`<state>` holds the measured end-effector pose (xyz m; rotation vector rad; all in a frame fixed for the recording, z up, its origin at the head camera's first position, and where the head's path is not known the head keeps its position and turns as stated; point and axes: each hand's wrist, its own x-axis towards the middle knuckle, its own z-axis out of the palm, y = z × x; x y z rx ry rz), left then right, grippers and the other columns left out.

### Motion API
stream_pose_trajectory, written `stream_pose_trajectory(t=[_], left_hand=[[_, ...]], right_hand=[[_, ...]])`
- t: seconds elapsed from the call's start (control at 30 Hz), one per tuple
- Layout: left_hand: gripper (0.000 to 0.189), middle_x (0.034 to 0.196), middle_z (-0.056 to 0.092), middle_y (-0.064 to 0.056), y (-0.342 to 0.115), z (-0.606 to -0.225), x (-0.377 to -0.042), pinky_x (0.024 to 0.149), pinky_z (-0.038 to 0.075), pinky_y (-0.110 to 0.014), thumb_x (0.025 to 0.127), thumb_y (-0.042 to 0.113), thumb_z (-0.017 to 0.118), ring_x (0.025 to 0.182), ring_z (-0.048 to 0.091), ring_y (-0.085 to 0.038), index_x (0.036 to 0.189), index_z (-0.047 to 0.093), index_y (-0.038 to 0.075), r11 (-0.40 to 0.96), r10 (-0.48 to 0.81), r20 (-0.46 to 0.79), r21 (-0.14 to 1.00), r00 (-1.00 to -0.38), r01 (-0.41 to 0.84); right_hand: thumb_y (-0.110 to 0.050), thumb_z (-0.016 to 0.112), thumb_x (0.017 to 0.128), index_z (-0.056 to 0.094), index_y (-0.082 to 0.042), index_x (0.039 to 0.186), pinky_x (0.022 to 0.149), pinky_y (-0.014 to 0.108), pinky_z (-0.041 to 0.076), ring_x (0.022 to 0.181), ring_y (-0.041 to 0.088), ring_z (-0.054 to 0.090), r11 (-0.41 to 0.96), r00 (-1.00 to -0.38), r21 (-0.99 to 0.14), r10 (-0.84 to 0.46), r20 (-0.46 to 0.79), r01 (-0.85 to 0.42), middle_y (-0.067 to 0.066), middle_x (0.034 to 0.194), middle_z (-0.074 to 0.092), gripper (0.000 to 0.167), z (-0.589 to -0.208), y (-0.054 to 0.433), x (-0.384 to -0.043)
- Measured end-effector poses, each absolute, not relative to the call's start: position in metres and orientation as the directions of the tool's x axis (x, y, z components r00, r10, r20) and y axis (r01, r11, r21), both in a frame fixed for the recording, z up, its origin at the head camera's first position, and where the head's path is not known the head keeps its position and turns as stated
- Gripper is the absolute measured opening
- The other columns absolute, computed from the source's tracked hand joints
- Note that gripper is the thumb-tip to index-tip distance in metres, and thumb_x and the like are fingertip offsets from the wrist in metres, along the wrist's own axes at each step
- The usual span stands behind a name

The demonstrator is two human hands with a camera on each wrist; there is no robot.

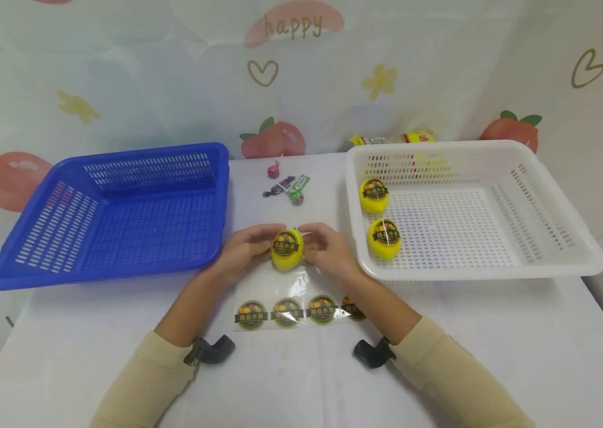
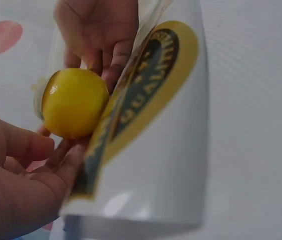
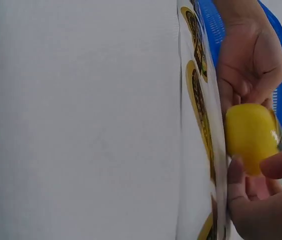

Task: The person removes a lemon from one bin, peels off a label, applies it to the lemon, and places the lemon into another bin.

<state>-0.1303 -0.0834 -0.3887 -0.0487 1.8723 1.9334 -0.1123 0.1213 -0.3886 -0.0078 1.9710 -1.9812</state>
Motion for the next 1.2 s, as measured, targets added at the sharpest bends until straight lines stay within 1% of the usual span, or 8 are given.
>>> stream_pose_trajectory(t=[0.13, 0.23, 0.4, 0.53, 0.73, 0.87, 1.0, 1.2], left_hand=[[0.048, 0.14, 0.055, -0.017, -0.083, -0.38, -0.123, 0.103, 0.045, -0.035, 0.094, -0.008, 0.047, 0.125, 0.056, -0.028, 0.141, 0.054, 0.0, 0.199, 0.326, -0.246, 0.962, -0.913, -0.188], [0.05, 0.145, 0.05, -0.017, -0.083, -0.371, -0.119, 0.109, 0.04, -0.04, 0.096, -0.005, 0.047, 0.13, 0.052, -0.032, 0.146, 0.048, 0.001, 0.306, 0.369, -0.213, 0.947, -0.905, -0.098], [0.055, 0.156, 0.033, -0.022, -0.081, -0.359, -0.111, 0.113, 0.034, -0.044, 0.101, 0.0, 0.044, 0.138, 0.042, -0.037, 0.153, 0.03, -0.003, 0.41, 0.458, -0.208, 0.912, -0.865, -0.002], [0.058, 0.158, 0.027, -0.025, -0.078, -0.349, -0.104, 0.117, 0.026, -0.044, 0.101, 0.004, 0.046, 0.144, 0.032, -0.037, 0.154, 0.024, -0.008, 0.534, 0.492, -0.149, 0.83, -0.858, 0.163], [0.053, 0.157, 0.036, -0.016, -0.076, -0.325, -0.084, 0.116, 0.026, -0.049, 0.102, 0.019, 0.058, 0.147, 0.027, -0.032, 0.151, 0.043, 0.003, 0.704, 0.511, -0.008, 0.578, -0.86, 0.413], [0.048, 0.153, 0.042, -0.014, -0.082, -0.311, -0.078, 0.116, 0.025, -0.051, 0.099, 0.02, 0.063, 0.147, 0.025, -0.035, 0.144, 0.054, 0.007, 0.755, 0.515, 0.126, 0.401, -0.848, 0.518], [0.047, 0.15, 0.046, -0.018, -0.096, -0.307, -0.083, 0.118, 0.022, -0.049, 0.098, 0.019, 0.065, 0.146, 0.027, -0.039, 0.142, 0.055, 0.004, 0.812, 0.479, 0.187, 0.278, -0.858, 0.514], [0.047, 0.148, 0.047, -0.02, -0.111, -0.315, -0.093, 0.119, 0.019, -0.051, 0.098, 0.019, 0.065, 0.146, 0.026, -0.04, 0.141, 0.056, 0.002, 0.846, 0.444, 0.139, 0.263, -0.885, 0.465]], right_hand=[[0.011, 0.057, 0.084, 0.045, 0.005, 0.137, 0.095, 0.038, 0.05, 0.112, 0.033, 0.057, 0.12, -0.952, -0.984, -0.262, -0.157, 0.129, 0.024, 0.136, 0.051, 0.056, -0.386, 0.12, -0.106], [0.002, 0.064, 0.084, 0.04, 0.002, 0.142, 0.103, 0.047, 0.044, 0.121, 0.039, 0.054, 0.18, -0.958, -0.983, -0.272, -0.093, 0.044, 0.023, 0.141, 0.047, 0.063, -0.384, 0.118, -0.103], [-0.012, 0.077, 0.083, 0.034, -0.003, 0.149, 0.098, 0.045, 0.049, 0.123, 0.037, 0.053, 0.313, -0.957, -0.949, -0.286, -0.049, -0.045, 0.019, 0.145, 0.044, 0.079, -0.384, 0.113, -0.104], [-0.013, 0.08, 0.083, 0.036, -0.001, 0.148, 0.094, 0.042, 0.052, 0.118, 0.037, 0.055, 0.382, -0.958, -0.919, -0.285, -0.018, -0.096, 0.02, 0.142, 0.046, 0.079, -0.386, 0.111, -0.108], [-0.004, 0.078, 0.082, 0.037, 0.004, 0.146, 0.091, 0.047, 0.053, 0.113, 0.042, 0.058, 0.378, -0.952, -0.913, -0.303, 0.037, -0.156, 0.027, 0.137, 0.049, 0.076, -0.386, 0.113, -0.11], [-0.004, 0.08, 0.08, 0.038, 0.002, 0.146, 0.089, 0.045, 0.054, 0.111, 0.041, 0.059, 0.381, -0.952, -0.908, -0.301, 0.058, -0.175, 0.026, 0.133, 0.052, 0.078, -0.385, 0.113, -0.108], [-0.003, 0.08, 0.079, 0.04, 0.001, 0.145, 0.085, 0.042, 0.056, 0.109, 0.037, 0.059, 0.363, -0.945, -0.908, -0.315, 0.09, -0.208, 0.023, 0.133, 0.054, 0.078, -0.38, 0.113, -0.104], [-0.005, 0.079, 0.08, 0.042, -0.003, 0.145, 0.085, 0.041, 0.054, 0.111, 0.03, 0.057, 0.324, -0.917, -0.898, -0.361, 0.172, -0.296, 0.017, 0.137, 0.054, 0.074, -0.362, 0.116, -0.091]])
